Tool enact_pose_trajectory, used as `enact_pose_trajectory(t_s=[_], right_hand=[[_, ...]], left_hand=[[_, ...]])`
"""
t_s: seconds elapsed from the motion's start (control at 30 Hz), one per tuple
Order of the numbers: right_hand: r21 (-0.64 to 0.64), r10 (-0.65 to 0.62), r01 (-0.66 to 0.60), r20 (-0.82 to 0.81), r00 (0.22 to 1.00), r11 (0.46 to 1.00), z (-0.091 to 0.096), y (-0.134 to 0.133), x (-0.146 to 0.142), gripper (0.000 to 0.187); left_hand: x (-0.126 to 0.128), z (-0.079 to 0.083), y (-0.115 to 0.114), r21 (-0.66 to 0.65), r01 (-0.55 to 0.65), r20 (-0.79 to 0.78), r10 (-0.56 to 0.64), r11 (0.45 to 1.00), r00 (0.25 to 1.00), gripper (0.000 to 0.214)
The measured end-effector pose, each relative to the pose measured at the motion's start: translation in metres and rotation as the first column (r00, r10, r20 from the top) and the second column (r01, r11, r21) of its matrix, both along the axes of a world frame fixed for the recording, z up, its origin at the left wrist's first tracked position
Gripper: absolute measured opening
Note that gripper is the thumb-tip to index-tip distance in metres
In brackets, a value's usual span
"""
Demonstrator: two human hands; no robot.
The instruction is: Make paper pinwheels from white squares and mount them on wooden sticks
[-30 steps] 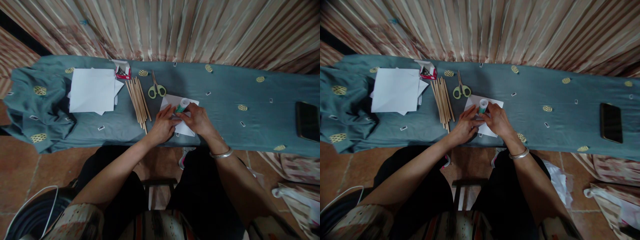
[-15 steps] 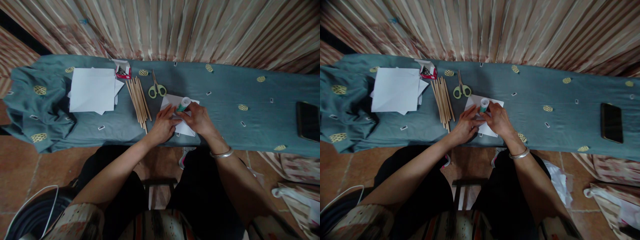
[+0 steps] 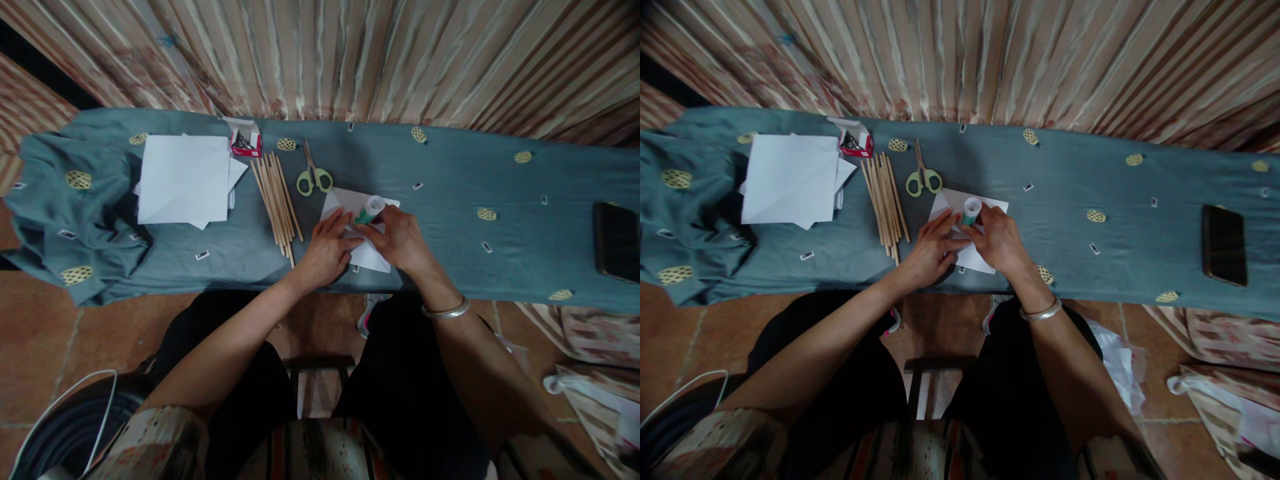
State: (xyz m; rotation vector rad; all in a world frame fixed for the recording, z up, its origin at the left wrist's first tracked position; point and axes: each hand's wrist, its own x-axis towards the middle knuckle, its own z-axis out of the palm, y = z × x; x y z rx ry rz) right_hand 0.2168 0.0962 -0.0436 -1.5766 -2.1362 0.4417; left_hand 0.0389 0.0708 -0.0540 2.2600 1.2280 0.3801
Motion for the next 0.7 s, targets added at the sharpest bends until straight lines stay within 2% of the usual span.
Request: enact_pose_trajectory(t_s=[0.7], right_hand=[[-0.047, -0.023, 0.026, 0.056, 0.998, 0.999, 0.0055, -0.0055, -0.0008, 0.020]], left_hand=[[0.0004, 0.0014, 0.0007, -0.013, 0.001, 0.012, -0.001, 1.000, 1.000, 0.049]])
